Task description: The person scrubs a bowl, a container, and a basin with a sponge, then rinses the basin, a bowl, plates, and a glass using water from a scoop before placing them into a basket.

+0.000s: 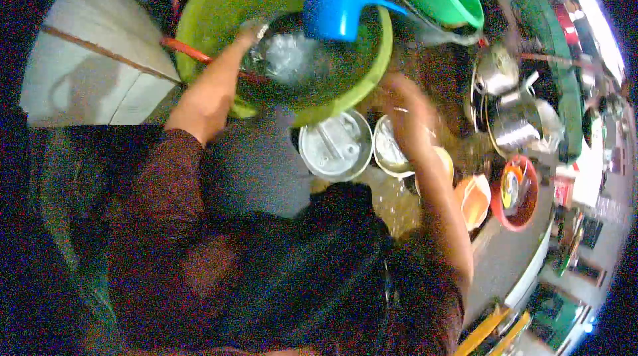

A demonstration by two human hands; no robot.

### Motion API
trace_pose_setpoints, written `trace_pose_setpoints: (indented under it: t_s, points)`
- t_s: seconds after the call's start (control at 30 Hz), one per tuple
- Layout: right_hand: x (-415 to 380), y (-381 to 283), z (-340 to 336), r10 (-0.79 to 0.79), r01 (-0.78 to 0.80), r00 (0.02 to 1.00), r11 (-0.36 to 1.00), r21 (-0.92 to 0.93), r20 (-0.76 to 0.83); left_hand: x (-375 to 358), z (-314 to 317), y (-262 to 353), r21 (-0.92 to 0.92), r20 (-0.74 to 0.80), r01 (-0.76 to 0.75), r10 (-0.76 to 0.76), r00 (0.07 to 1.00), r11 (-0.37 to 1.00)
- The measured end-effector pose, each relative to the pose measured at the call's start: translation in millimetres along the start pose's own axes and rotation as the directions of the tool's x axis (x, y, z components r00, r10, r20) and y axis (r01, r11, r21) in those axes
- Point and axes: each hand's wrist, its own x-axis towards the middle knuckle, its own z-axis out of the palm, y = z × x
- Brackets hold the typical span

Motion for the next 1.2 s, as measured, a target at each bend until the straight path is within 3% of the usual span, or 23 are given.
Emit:
trace_pose_setpoints:
  t_s: [0.07, 0.1, 0.13, 0.2, 0.3, 0.37, 0.4, 0.47, 0.5, 0.53, 0.6, 0.67, 0.73, 0.83, 0.9, 0.93, 1.0, 1.07, 1.1, 1.13, 1.2]
  points:
    - [43.7, -11.9, 78.2, -0.171, 0.149, 0.966, 0.981, 0.124, 0.195, 1.4, 0.4, -1.0, -0.007, 0.05, -0.018, 0.019, 0.999, 1.0]
    - [59.0, -15.0, 119.9, -0.155, 0.141, 0.966, 0.987, 0.078, 0.206, 3.9, 0.5, -2.7, -0.012, 0.064, -0.024, 0.025, 0.998, 1.0]
    - [74.9, -16.5, 156.5, -0.164, 0.136, 0.936, 0.985, 0.109, 0.313, 6.5, 0.6, -8.9, -0.017, 0.07, -0.023, 0.024, 0.997, 1.0]
    - [93.2, -48.6, 191.1, -0.069, 0.046, 0.874, 0.997, 0.059, 0.48, 8.8, 1.3, -18.9, -0.042, 0.078, -0.022, 0.025, 0.997, 0.999]
    - [107.7, -65.1, 232.3, 0.029, -0.033, 0.826, 0.999, -0.004, 0.562, 13.9, 5.8, -27.7, -0.108, 0.101, -0.02, 0.031, 0.994, 0.994]
    - [118.1, -49.4, 269.1, 0.088, 0.046, 0.722, 0.984, -0.173, 0.687, 16.9, 9.7, -28.4, -0.149, 0.116, -0.026, 0.043, 0.992, 0.988]
    - [115.2, -37.6, 278.4, 0.086, 0.05, 0.716, 0.984, -0.174, 0.693, 18.3, 12.4, -27.1, -0.171, 0.118, -0.029, 0.05, 0.992, 0.985]
    - [115.5, -24.8, 293.9, 0.008, 0.101, 0.822, 0.982, -0.159, 0.569, 22.8, 14.3, -24.5, -0.201, 0.097, -0.05, 0.071, 0.993, 0.978]
    - [118.0, -30.2, 294.9, 0.042, 0.056, 0.829, 0.986, -0.158, 0.558, 23.0, 15.6, -22.3, -0.212, 0.075, -0.064, 0.081, 0.994, 0.975]
    - [120.2, -33.1, 291.6, 0.077, 0.011, 0.833, 0.988, -0.156, 0.548, 22.3, 18.9, -18.6, -0.229, 0.047, -0.075, 0.088, 0.995, 0.971]
    - [132.5, -25.1, 278.2, 0.128, -0.01, 0.741, 0.984, -0.179, 0.66, 19.0, 12.3, -5.1, -0.269, 0.105, -0.054, 0.085, 0.991, 0.962]
    - [130.7, -8.8, 272.9, 0.125, -0.026, 0.771, 0.986, -0.165, 0.624, 6.6, 3.3, 12.3, -0.352, 0.162, -0.012, 0.073, 0.984, 0.936]
    - [132.6, -11.9, 275.2, 0.132, -0.051, 0.805, 0.987, -0.154, 0.578, -7.9, -11.2, 36.2, -0.406, 0.215, 0.064, 0.027, 0.976, 0.912]
    - [134.1, -17.2, 277.9, 0.191, -0.078, 0.835, 0.969, -0.233, 0.516, -37.5, -45.3, 86.3, -0.35, 0.328, 0.348, -0.234, 0.915, 0.87]
    - [132.4, -22.3, 288.0, 0.353, -0.33, 0.844, 0.935, -0.128, 0.405, -0.4, -7.5, 27.3, 0.058, 0.347, 0.04, -0.058, 0.936, 0.998]
    - [134.2, -22.2, 287.0, 0.348, -0.326, 0.845, 0.937, -0.124, 0.407, 0.8, -11.5, 25.1, 0.25, 0.353, -0.127, 0.032, 0.935, 0.96]
    - [135.4, -19.3, 280.5, 0.257, -0.191, 0.852, 0.964, -0.188, 0.457, -6.0, -33.1, 57.9, 0.041, 0.426, 0.162, -0.164, 0.889, 0.986]
    - [138.4, -24.7, 272.4, 0.25, -0.153, 0.846, 0.96, -0.235, 0.471, 44.4, 44.4, -11.2, -0.11, 0.227, -0.01, 0.035, 0.973, 0.994]
    - [139.6, -24.1, 269.2, 0.302, -0.236, 0.842, 0.952, -0.197, 0.448, 68.5, 81.2, -44.1, -0.156, 0.12, -0.114, 0.133, 0.984, 0.981]
    - [140.4, -23.3, 267.2, 0.354, -0.319, 0.833, 0.935, -0.155, 0.426, 47.1, 48.9, -14.9, -0.058, 0.184, -0.084, 0.093, 0.979, 0.995]
    - [139.7, -10.4, 282.2, 0.313, -0.31, 0.871, 0.948, -0.071, 0.38, -1.2, -22.6, 50.4, 0.149, 0.309, -0.06, 0.011, 0.951, 0.987]
